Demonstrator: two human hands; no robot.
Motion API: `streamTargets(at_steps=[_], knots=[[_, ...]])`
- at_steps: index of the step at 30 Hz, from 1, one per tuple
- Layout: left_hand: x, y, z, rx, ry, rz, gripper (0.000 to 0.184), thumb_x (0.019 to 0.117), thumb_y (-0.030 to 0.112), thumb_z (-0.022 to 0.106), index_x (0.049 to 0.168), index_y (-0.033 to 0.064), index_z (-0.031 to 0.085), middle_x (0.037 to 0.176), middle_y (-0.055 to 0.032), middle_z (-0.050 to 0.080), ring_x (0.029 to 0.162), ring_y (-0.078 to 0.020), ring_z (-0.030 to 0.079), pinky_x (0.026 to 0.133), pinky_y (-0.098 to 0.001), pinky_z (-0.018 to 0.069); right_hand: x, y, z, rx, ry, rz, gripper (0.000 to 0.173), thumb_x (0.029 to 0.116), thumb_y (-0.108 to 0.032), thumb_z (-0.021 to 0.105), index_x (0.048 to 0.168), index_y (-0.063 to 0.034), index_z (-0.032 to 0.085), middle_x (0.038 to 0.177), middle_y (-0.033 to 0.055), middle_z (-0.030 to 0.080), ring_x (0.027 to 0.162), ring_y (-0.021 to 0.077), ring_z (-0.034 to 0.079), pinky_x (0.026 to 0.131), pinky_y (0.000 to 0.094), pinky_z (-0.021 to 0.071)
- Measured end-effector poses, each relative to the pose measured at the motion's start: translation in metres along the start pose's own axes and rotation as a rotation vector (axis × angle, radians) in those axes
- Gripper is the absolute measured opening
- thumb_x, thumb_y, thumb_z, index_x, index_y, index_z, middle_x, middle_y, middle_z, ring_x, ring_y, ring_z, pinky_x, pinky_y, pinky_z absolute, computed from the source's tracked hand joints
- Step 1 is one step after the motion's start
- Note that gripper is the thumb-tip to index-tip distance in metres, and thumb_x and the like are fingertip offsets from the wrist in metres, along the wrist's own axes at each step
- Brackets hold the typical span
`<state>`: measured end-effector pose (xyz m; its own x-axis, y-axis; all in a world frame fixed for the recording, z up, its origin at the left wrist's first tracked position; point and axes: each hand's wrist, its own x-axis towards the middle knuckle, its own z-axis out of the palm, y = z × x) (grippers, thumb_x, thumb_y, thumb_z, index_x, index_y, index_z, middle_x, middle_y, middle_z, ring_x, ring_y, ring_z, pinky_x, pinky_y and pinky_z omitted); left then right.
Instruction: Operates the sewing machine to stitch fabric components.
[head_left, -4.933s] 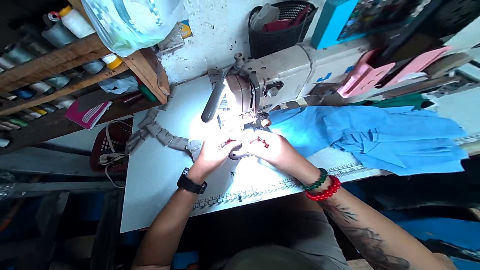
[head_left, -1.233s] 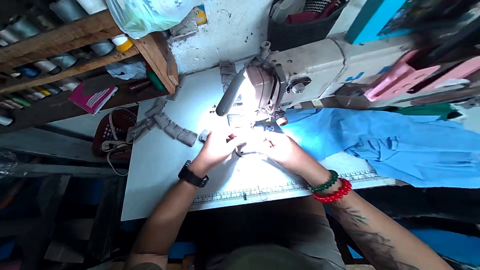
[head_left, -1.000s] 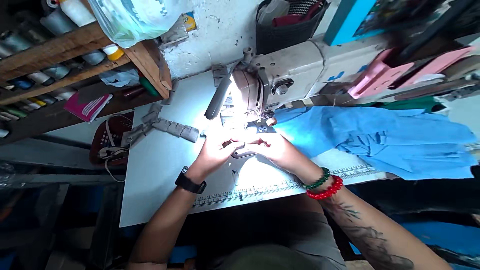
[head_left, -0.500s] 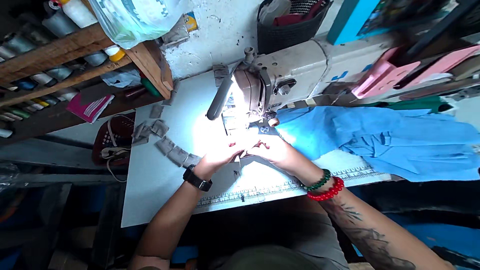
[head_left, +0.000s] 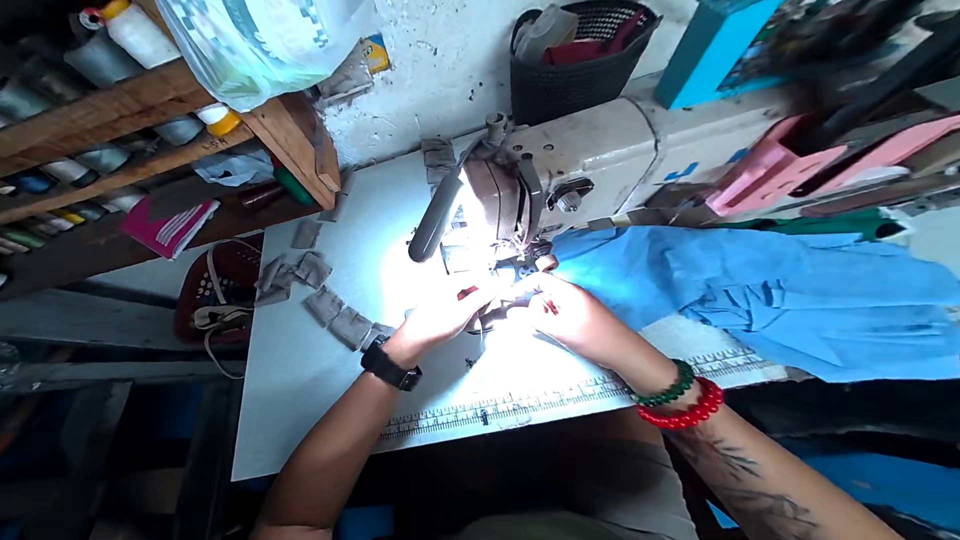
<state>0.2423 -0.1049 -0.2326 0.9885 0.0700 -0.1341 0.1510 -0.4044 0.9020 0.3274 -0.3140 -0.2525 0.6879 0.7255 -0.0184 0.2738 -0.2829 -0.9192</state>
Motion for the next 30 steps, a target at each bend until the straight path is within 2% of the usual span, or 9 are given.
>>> streamTargets(at_steps=[4,8,11,14,18,21,25,28,30], knots=[[-0.012,0.005,-0.001,-0.079,-0.027,-0.028,0.022,0.1052,0.02,0.055,0.096,0.0075,0.07,0.076,0.006,0.062,0.067,0.0002,0.057,0.065,-0.0194,0.0501,0.005,0.001,0.008,0.118,-0.079,-0.039,0.02,0.0957,-0.033,0.07,0.103,-0.0139,0.071,0.072,-0.0085,0.059,0.063,-0.0015,0.053,0.061,0.0172,0.0455],[-0.022,0.009,0.0,-0.202,-0.123,-0.007,0.021,0.104,0.017,0.053,0.093,0.007,0.068,0.07,0.0081,0.06,0.061,0.0023,0.054,0.058,-0.0156,0.0467,0.005,-0.002,0.016,0.195,-0.076,-0.071,0.013,0.0974,-0.023,0.068,0.097,-0.0109,0.073,0.078,-0.0069,0.068,0.07,-0.0017,0.062,0.068,0.0171,0.0521],[-0.026,0.007,0.001,-0.238,-0.167,-0.045,0.022,0.1055,0.018,0.053,0.099,0.006,0.069,0.075,0.0075,0.065,0.065,0.0019,0.058,0.062,-0.0157,0.0491,0.003,-0.002,0.018,0.144,-0.036,-0.095,0.011,0.0951,-0.021,0.07,0.092,-0.0107,0.072,0.077,-0.0066,0.067,0.071,-0.0018,0.062,0.068,0.0184,0.0517],[-0.028,0.003,0.008,-0.249,-0.073,-0.064,0.022,0.1047,0.016,0.054,0.092,0.0062,0.069,0.074,0.0069,0.065,0.066,0.0008,0.059,0.064,-0.0175,0.0504,-0.001,-0.002,0.018,0.057,-0.041,-0.12,0.018,0.0952,-0.029,0.07,0.094,-0.0116,0.073,0.078,-0.0056,0.068,0.071,-0.0006,0.062,0.069,0.0207,0.0534],[-0.029,0.003,0.016,-0.259,0.063,-0.029,0.019,0.103,0.011,0.055,0.091,0.0057,0.07,0.075,0.0055,0.066,0.067,-0.0018,0.061,0.066,-0.0208,0.0534,-0.006,-0.007,0.013,-0.054,-0.045,-0.113,0.028,0.0975,-0.041,0.066,0.089,-0.0146,0.073,0.07,-0.0081,0.06,0.065,-0.0012,0.054,0.062,0.0221,0.0457],[-0.029,0.003,0.023,-0.182,0.158,0.064,0.017,0.1026,0.01,0.058,0.094,0.0035,0.071,0.076,0.0038,0.066,0.068,-0.0016,0.061,0.066,-0.0209,0.0533,-0.008,-0.005,0.014,-0.008,0.109,-0.112,0.019,0.0922,-0.031,0.075,0.088,-0.0124,0.071,0.074,-0.0052,0.061,0.065,0.0017,0.053,0.062,0.0233,0.0456],[-0.028,0.001,0.024,-0.082,0.25,0.149,0.016,0.1012,0.011,0.061,0.094,0.0022,0.072,0.078,0.0013,0.067,0.069,-0.0023,0.062,0.068,-0.021,0.0537,-0.003,0.003,0.019,0.122,0.172,-0.084,0.025,0.0885,-0.013,0.078,0.109,-0.0085,0.064,0.092,0.0006,0.069,0.08,0.0069,0.065,0.073,0.027,0.0556],[-0.027,0.007,0.015,-0.032,0.194,-0.014,0.015,0.0998,0.015,0.064,0.092,0.0048,0.071,0.076,0.003,0.065,0.07,-0.0019,0.06,0.068,-0.0221,0.0521,-0.001,-0.002,0.016,0.142,0.108,0.038,0.008,0.0931,-0.015,0.074,0.094,-0.0092,0.069,0.079,-0.0018,0.064,0.067,0.0037,0.056,0.063,0.0235,0.0475],[-0.02,0.005,0.007,-0.034,0.144,-0.105,0.012,0.0969,0.013,0.068,0.089,0.0037,0.068,0.074,0.0029,0.062,0.067,-0.0024,0.058,0.065,-0.0219,0.0505,0.002,-0.004,0.013,0.125,0.045,0.082,0.01,0.0961,-0.018,0.072,0.094,-0.0082,0.07,0.077,-0.0018,0.065,0.063,0.0026,0.055,0.059,0.0205,0.0467]])
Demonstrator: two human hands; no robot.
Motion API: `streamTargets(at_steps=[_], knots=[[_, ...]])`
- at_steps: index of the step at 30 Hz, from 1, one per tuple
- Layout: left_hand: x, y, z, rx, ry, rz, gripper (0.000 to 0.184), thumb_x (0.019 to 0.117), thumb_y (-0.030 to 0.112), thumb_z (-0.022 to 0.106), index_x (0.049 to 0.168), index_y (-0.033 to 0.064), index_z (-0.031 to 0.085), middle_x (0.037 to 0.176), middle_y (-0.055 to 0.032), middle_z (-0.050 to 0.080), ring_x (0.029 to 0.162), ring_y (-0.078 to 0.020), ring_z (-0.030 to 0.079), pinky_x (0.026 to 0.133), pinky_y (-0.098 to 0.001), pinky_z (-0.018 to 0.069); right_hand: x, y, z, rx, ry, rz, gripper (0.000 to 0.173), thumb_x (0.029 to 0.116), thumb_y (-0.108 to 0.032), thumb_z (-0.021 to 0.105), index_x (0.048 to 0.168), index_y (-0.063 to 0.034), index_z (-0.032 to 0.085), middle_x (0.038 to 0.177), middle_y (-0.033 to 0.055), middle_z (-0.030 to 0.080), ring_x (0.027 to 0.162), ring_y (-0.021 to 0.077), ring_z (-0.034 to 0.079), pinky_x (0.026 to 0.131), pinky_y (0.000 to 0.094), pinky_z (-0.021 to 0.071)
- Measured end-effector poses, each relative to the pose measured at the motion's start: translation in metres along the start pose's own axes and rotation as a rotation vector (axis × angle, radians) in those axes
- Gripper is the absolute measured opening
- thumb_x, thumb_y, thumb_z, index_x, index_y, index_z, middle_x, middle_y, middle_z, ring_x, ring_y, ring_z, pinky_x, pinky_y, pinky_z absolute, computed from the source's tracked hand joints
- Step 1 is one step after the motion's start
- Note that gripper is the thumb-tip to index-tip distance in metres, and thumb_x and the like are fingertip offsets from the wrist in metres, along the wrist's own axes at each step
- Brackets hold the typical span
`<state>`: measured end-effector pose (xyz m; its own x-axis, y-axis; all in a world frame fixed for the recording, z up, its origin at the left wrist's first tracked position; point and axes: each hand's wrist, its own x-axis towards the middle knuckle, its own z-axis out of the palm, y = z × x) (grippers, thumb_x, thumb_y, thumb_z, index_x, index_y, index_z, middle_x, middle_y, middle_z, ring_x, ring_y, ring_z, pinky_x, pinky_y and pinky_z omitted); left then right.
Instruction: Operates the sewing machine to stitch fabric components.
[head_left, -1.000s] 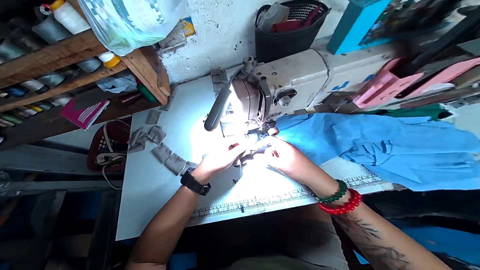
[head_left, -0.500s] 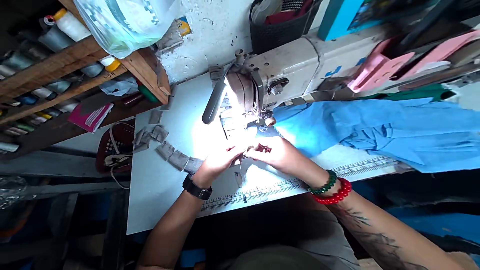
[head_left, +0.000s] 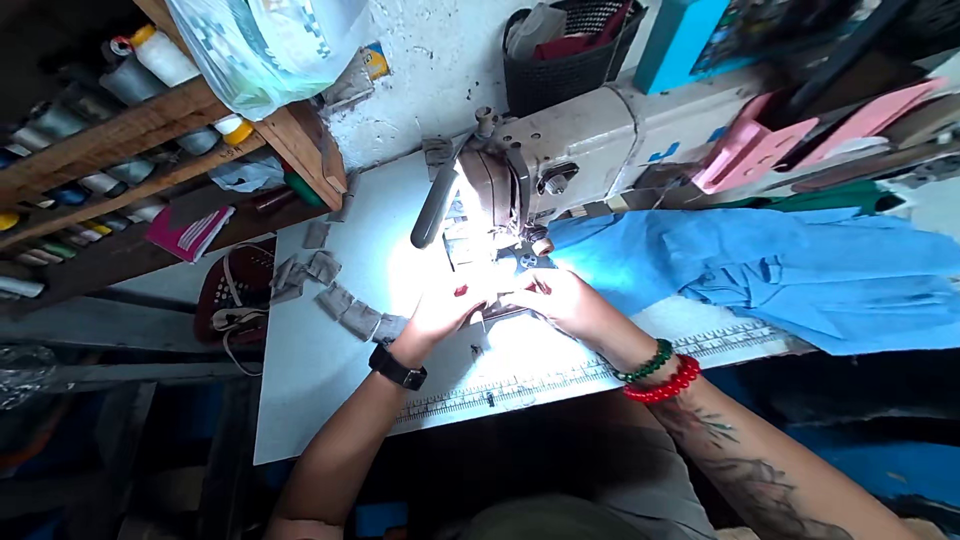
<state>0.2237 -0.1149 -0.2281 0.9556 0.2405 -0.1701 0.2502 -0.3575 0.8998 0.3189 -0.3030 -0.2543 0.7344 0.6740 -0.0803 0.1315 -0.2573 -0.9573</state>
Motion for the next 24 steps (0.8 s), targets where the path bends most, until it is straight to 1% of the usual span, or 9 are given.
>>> streamTargets(at_steps=[2,4,6,7,10,13,18,21,24], knots=[[0.015,-0.007,-0.005,0.079,-0.04,0.001,0.013,0.0964,0.013,0.068,0.09,0.0024,0.069,0.072,0.0008,0.063,0.065,-0.0046,0.06,0.065,-0.0243,0.0527,0.0,0.004,-0.001,-0.211,-0.004,-0.08,0.016,0.0991,-0.022,0.067,0.107,-0.0078,0.071,0.088,0.0036,0.069,0.077,0.0119,0.063,0.074,0.0341,0.0548],[0.027,-0.01,-0.004,0.229,-0.015,0.04,0.018,0.0957,0.018,0.071,0.086,0.0033,0.069,0.068,-0.0012,0.063,0.06,-0.0072,0.06,0.061,-0.0274,0.053,-0.005,0.003,0.001,-0.493,0.069,-0.178,0.023,0.1021,-0.028,0.06,0.114,-0.0096,0.068,0.089,0.009,0.069,0.081,0.0242,0.067,0.073,0.0491,0.055],[0.036,-0.007,-0.004,0.372,-0.003,0.04,0.019,0.0956,0.024,0.071,0.095,0.0058,0.071,0.073,-0.003,0.065,0.064,-0.0117,0.062,0.064,-0.034,0.0542,-0.012,0.003,0.003,-0.665,0.094,-0.219,0.026,0.1018,-0.029,0.06,0.118,-0.0127,0.073,0.098,0.0107,0.072,0.089,0.0301,0.071,0.075,0.0555,0.0562],[0.039,-0.006,-0.003,0.397,0.002,0.038,0.019,0.0961,0.026,0.071,0.097,0.0072,0.072,0.074,-0.003,0.066,0.066,-0.0127,0.062,0.066,-0.0362,0.054,-0.015,0.005,0.005,-0.711,0.098,-0.246,0.025,0.1004,-0.027,0.062,0.117,-0.0135,0.074,0.1,0.0106,0.072,0.089,0.0308,0.071,0.074,0.0562,0.0564],[0.045,-0.001,-0.003,0.425,0.019,0.037,0.019,0.0965,0.024,0.07,0.091,0.0063,0.07,0.072,-0.0046,0.065,0.064,-0.0145,0.062,0.063,-0.0373,0.0531,-0.017,0.017,0.009,-0.839,0.128,-0.356,0.02,0.0945,-0.019,0.066,0.109,-0.0112,0.077,0.099,0.0121,0.071,0.082,0.0314,0.071,0.064,0.0524,0.0564],[0.063,-0.013,-0.006,0.505,0.001,0.059,0.023,0.0959,0.03,0.07,0.089,0.0079,0.071,0.076,-0.0056,0.068,0.072,-0.0184,0.066,0.07,-0.0446,0.0543,-0.014,0.017,0.008,-0.906,0.109,-0.34,0.019,0.094,-0.017,0.066,0.108,-0.011,0.077,0.1,0.0126,0.072,0.082,0.032,0.071,0.065,0.0516,0.056],[0.072,-0.018,-0.009,0.527,0.001,0.087,0.025,0.0949,0.031,0.07,0.088,0.0063,0.071,0.076,-0.0079,0.068,0.071,-0.022,0.066,0.068,-0.0487,0.0535,-0.012,0.013,0.006,-0.924,0.075,-0.319,0.012,0.0931,-0.012,0.068,0.1,-0.007,0.076,0.094,0.0134,0.07,0.08,0.0328,0.07,0.065,0.0511,0.0551],[0.072,-0.016,-0.011,0.468,0.004,0.068,0.024,0.0941,0.028,0.072,0.091,0.0046,0.071,0.074,-0.0073,0.067,0.067,-0.0188,0.065,0.066,-0.0432,0.0541,-0.01,0.012,0.007,-0.964,0.083,-0.351,0.009,0.0918,-0.011,0.067,0.095,-0.006,0.073,0.089,0.0134,0.068,0.074,0.0326,0.069,0.06,0.0499,0.0536],[0.073,-0.009,-0.014,0.416,0.045,0.06,0.027,0.0947,0.03,0.073,0.093,0.0033,0.071,0.074,-0.0077,0.067,0.064,-0.0172,0.064,0.064,-0.0393,0.0545,-0.003,0.013,0.008,-1.006,0.068,-0.382,0.014,0.0945,-0.011,0.064,0.103,-0.007,0.075,0.091,0.013,0.068,0.075,0.0318,0.068,0.06,0.0487,0.0533]])
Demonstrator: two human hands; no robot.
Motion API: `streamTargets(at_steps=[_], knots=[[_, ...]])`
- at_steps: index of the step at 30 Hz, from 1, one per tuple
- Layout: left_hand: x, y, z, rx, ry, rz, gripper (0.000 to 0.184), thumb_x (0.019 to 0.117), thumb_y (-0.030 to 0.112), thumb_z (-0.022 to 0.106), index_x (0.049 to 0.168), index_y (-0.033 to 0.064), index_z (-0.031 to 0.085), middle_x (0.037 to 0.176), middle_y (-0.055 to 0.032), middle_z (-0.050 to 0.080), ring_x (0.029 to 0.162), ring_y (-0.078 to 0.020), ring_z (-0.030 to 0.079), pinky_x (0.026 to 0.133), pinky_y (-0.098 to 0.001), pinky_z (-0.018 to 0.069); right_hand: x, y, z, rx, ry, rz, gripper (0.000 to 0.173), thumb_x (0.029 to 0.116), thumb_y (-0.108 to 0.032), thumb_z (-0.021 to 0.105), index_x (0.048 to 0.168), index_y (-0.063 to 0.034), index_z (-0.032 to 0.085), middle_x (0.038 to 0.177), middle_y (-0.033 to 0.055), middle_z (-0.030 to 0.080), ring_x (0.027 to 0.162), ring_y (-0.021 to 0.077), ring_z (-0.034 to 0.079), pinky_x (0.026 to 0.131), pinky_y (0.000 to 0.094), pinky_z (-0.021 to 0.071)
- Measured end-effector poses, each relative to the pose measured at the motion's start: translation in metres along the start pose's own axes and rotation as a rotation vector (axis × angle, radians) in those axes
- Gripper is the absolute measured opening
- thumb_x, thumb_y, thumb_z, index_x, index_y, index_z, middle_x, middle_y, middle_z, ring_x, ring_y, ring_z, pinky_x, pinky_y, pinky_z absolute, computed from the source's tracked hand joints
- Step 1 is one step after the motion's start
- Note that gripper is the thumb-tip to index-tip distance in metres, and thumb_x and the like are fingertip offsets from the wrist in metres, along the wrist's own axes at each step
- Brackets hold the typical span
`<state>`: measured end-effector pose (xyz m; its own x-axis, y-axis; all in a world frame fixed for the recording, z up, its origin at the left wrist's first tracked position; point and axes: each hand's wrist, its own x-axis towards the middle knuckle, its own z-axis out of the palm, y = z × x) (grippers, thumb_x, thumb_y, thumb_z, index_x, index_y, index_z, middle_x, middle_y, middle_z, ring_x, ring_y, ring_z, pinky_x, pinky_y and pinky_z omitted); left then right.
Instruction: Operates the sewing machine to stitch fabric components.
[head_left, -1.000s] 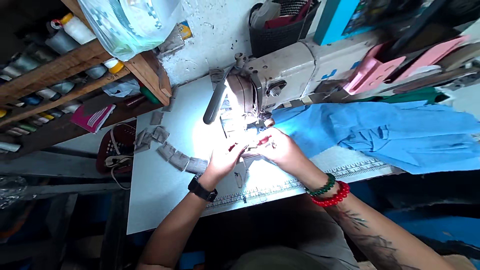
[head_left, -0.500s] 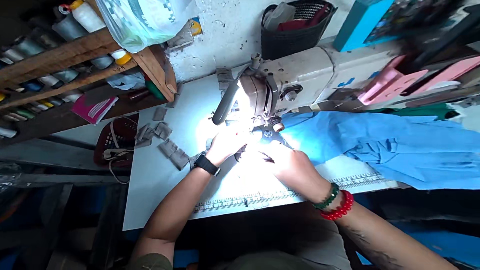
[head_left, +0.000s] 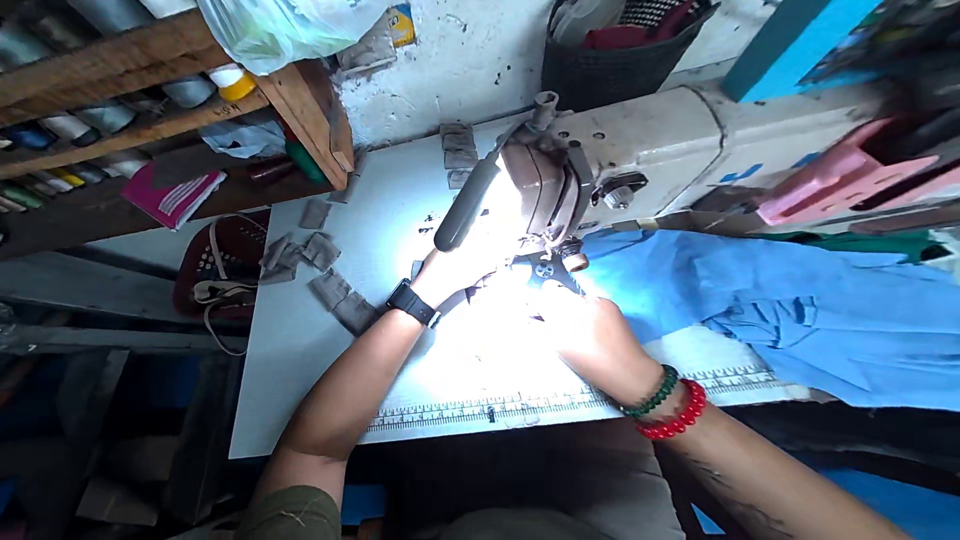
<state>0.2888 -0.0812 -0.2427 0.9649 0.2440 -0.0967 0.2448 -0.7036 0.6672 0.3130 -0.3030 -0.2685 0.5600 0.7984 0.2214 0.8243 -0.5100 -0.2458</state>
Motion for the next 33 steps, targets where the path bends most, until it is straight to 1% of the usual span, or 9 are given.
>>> streamTargets(at_steps=[3,6,9,12,15,18,26,28,33], knots=[[0.013,-0.006,-0.006,0.071,0.053,0.046,0.023,0.0949,0.028,0.071,0.096,0.0046,0.071,0.082,-0.007,0.067,0.075,-0.0174,0.065,0.073,-0.0413,0.0536,0.004,0.003,0.002,0.011,0.008,-0.015,0.021,0.0973,-0.015,0.062,0.113,-0.008,0.075,0.095,0.0139,0.071,0.081,0.0322,0.07,0.065,0.0489,0.055],[0.02,-0.04,-0.009,0.153,0.131,0.002,0.03,0.0909,0.037,0.071,0.095,0.0075,0.07,0.086,-0.0092,0.069,0.082,-0.0234,0.068,0.076,-0.0493,0.0554,-0.015,-0.006,-0.012,0.041,-0.055,0.095,0.035,0.1015,-0.037,0.058,0.113,-0.0045,0.066,0.089,0.0152,0.068,0.076,0.0339,0.069,0.062,0.0513,0.0549],[-0.015,-0.027,-0.037,0.291,0.033,-0.019,0.032,0.097,0.036,0.066,0.092,0.0044,0.068,0.084,-0.014,0.067,0.081,-0.0307,0.067,0.073,-0.0561,0.0527,-0.037,-0.014,-0.025,0.014,-0.097,0.141,0.041,0.1055,-0.033,0.047,0.117,0.0036,0.061,0.095,0.0228,0.067,0.075,0.0394,0.07,0.06,0.0518,0.0562],[-0.055,-0.013,-0.048,0.307,-0.009,-0.059,0.029,0.0973,0.032,0.068,0.084,0.007,0.066,0.076,-0.0105,0.062,0.073,-0.0274,0.063,0.066,-0.0512,0.0507,-0.038,-0.023,-0.022,0.056,-0.139,0.088,0.03,0.1009,-0.014,0.057,0.123,0.0057,0.064,0.109,0.0263,0.065,0.089,0.0414,0.07,0.076,0.0539,0.0587],[-0.075,-0.006,-0.048,0.171,-0.023,0.005,0.027,0.0985,0.022,0.067,0.079,0.0036,0.066,0.072,-0.0097,0.06,0.067,-0.0219,0.06,0.063,-0.044,0.0502,-0.017,-0.036,-0.006,0.092,0.039,-0.056,0.021,0.0941,-0.002,0.061,0.112,0.0037,0.072,0.102,0.0245,0.07,0.094,0.0411,0.071,0.078,0.0543,0.0589],[-0.078,-0.012,-0.041,0.044,-0.041,0.055,0.029,0.0995,0.02,0.066,0.076,0.0035,0.063,0.068,-0.0065,0.056,0.062,-0.0163,0.054,0.059,-0.0364,0.0464,0.013,-0.044,0.006,0.174,-0.005,-0.065,0.028,0.1017,-0.01,0.053,0.122,0.0012,0.069,0.12,0.0244,0.068,0.114,0.0421,0.065,0.093,0.058,0.0535],[-0.075,-0.03,-0.04,0.031,-0.062,0.057,0.031,0.0988,0.022,0.067,0.074,0.0041,0.063,0.067,-0.0047,0.055,0.063,-0.0141,0.054,0.06,-0.0345,0.0456,0.031,-0.049,0.013,0.257,-0.028,-0.039,0.03,0.1027,-0.018,0.054,0.118,0.0028,0.07,0.113,0.0239,0.069,0.109,0.0407,0.066,0.091,0.0568,0.053],[-0.078,-0.031,-0.042,0.007,-0.071,0.087,0.03,0.0991,0.022,0.067,0.075,0.0041,0.064,0.067,-0.0041,0.056,0.062,-0.0127,0.054,0.06,-0.033,0.0455,0.028,-0.044,0.014,0.403,0.012,-0.001,0.03,0.1032,-0.022,0.055,0.119,-0.0027,0.071,0.112,0.0167,0.071,0.105,0.0304,0.068,0.092,0.0491,0.0549],[-0.079,-0.017,-0.028,-0.163,-0.066,0.252,0.028,0.0988,0.015,0.066,0.073,0.003,0.065,0.062,-0.0002,0.054,0.057,-0.005,0.05,0.055,-0.0227,0.0417,0.019,-0.028,0.002,0.752,-0.045,0.105,0.021,0.0989,-0.03,0.065,0.101,-0.0099,0.07,0.081,-0.002,0.063,0.073,0.0034,0.058,0.069,0.0252,0.0504]])
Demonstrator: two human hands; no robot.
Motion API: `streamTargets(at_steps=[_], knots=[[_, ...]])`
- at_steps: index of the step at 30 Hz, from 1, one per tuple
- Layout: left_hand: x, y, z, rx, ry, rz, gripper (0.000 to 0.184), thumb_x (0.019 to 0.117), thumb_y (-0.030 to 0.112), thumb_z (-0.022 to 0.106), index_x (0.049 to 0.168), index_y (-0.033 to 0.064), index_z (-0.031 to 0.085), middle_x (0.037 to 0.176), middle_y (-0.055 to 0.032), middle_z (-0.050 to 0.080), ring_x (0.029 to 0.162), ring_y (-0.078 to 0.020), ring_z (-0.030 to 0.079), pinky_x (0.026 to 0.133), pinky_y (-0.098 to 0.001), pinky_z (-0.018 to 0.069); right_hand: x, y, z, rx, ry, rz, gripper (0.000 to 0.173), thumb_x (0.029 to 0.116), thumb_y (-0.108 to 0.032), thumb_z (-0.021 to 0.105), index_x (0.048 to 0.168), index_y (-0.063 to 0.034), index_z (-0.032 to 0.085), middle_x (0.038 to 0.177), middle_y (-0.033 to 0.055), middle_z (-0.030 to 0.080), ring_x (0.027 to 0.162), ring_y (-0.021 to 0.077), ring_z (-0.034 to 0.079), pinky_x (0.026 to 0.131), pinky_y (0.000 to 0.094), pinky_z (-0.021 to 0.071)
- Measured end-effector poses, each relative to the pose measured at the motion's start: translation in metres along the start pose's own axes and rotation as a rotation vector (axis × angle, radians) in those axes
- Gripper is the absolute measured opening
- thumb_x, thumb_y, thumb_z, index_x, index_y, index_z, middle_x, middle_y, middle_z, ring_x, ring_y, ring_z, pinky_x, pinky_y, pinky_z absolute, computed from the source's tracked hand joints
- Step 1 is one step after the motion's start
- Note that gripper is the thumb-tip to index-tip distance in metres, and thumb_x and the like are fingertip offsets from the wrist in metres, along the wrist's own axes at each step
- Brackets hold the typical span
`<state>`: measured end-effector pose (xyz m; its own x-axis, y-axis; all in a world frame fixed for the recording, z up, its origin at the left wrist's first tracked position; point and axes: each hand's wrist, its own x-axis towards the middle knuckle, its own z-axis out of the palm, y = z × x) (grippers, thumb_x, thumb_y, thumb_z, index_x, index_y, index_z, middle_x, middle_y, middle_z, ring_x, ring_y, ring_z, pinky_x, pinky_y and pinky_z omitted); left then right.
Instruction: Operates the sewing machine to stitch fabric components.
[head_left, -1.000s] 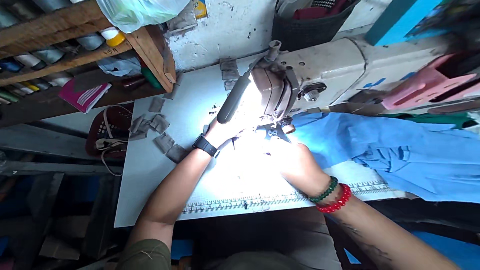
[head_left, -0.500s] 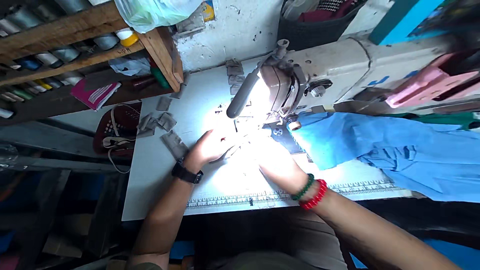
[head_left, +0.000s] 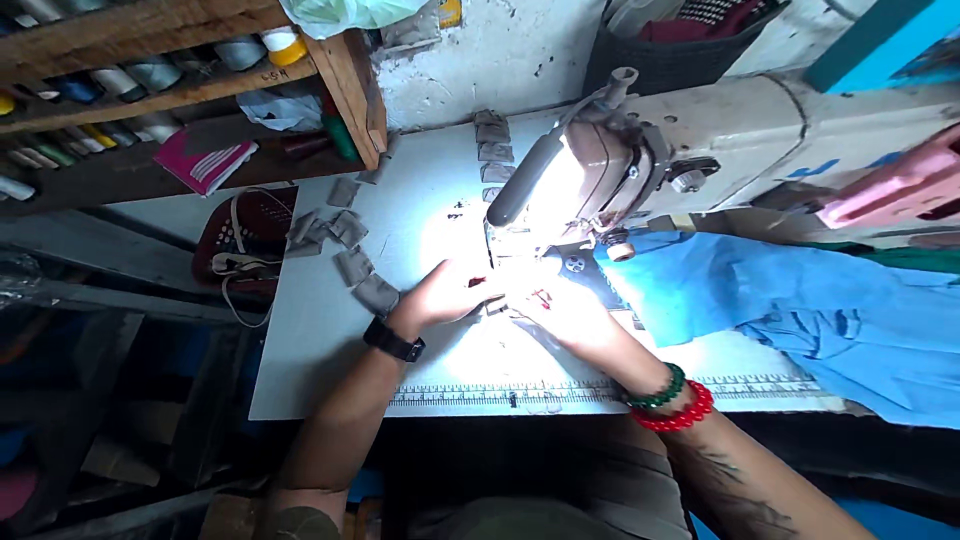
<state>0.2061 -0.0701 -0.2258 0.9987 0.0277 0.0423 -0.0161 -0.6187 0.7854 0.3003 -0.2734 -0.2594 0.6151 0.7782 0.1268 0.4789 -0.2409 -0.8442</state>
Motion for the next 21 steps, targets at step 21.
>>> streamTargets(at_steps=[21], knots=[[0.004,0.008,0.018,-0.098,0.131,0.081,0.014,0.0985,0.008,0.065,0.088,0.0026,0.072,0.077,-0.0018,0.067,0.069,-0.0052,0.063,0.066,-0.023,0.0541,-0.004,0.013,-0.019,0.182,0.046,0.04,0.013,0.0931,-0.018,0.072,0.105,-0.0131,0.07,0.081,-0.0039,0.064,0.07,0.003,0.058,0.064,0.0227,0.05]])
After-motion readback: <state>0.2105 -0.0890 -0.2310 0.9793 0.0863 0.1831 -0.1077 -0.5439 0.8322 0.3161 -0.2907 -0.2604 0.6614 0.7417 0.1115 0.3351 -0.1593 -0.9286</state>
